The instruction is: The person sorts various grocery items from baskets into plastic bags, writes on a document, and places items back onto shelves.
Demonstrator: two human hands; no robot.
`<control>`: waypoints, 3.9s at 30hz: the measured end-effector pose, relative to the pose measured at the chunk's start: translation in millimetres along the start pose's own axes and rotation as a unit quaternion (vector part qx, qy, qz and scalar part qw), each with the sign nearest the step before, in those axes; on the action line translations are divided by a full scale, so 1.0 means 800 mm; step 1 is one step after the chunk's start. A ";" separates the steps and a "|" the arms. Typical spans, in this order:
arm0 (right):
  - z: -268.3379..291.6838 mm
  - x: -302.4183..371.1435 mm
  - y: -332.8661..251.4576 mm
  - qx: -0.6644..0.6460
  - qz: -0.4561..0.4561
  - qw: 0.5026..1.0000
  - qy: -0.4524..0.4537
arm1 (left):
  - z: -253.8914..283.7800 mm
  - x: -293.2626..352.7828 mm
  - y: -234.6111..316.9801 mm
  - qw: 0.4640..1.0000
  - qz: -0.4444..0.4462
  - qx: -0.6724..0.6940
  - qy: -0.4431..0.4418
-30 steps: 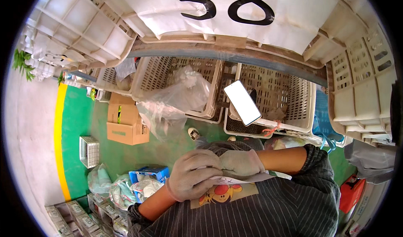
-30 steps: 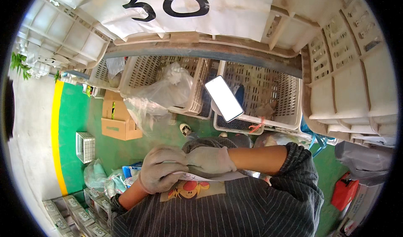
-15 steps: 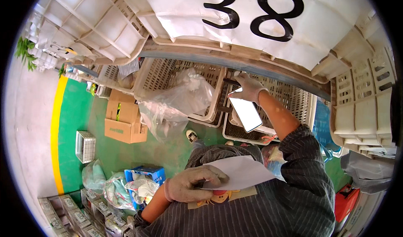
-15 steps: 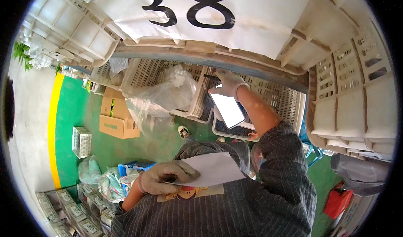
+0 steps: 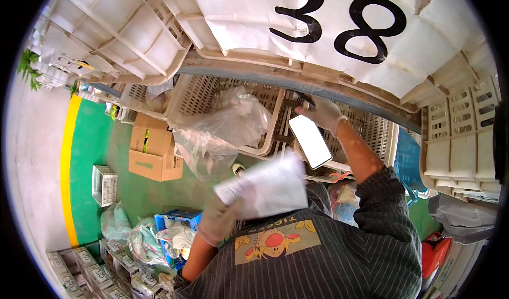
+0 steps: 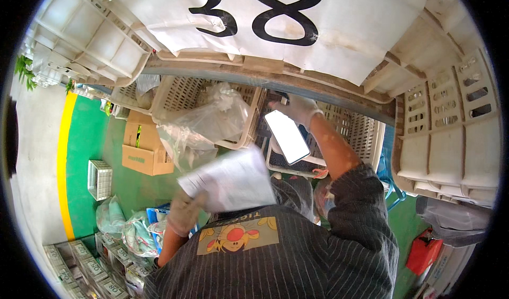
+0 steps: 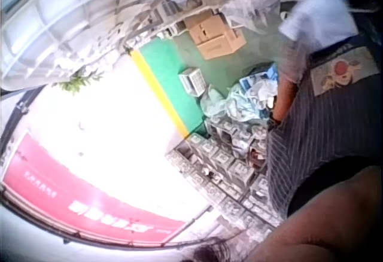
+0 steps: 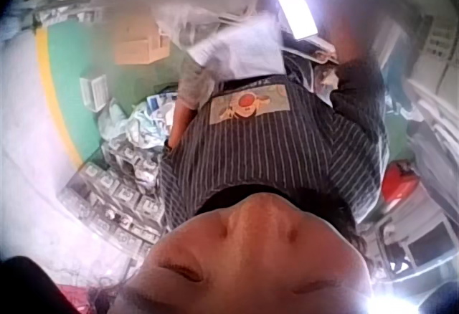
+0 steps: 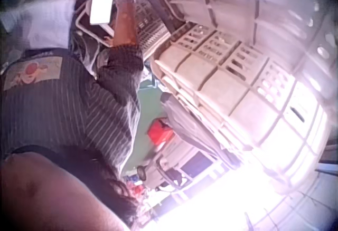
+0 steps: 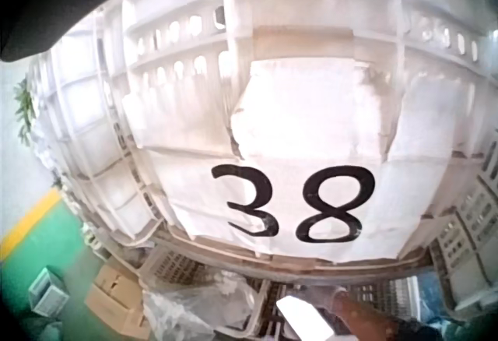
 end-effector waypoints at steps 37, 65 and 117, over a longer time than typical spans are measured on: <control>-0.078 0.228 -0.123 0.193 0.385 0.887 -0.169 | -0.107 -0.107 -0.019 0.854 -0.077 -0.494 -0.143; -0.133 0.235 -0.106 0.051 0.053 0.980 -0.185 | -0.080 -0.058 -0.024 0.896 -0.115 -0.420 -0.090; -0.500 1.308 0.270 -0.734 -0.426 0.161 0.504 | -0.806 0.546 -0.625 0.649 0.111 -0.337 -0.673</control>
Point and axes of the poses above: each hand's wrist, its own x-axis away from the middle knuckle, its own z-axis out of the back of the hand, y = z × x, the point moved 2 cm from there along -x, towards the middle knuckle, and after that the axes turned 4 degrees about y, right-handed, at the moved point
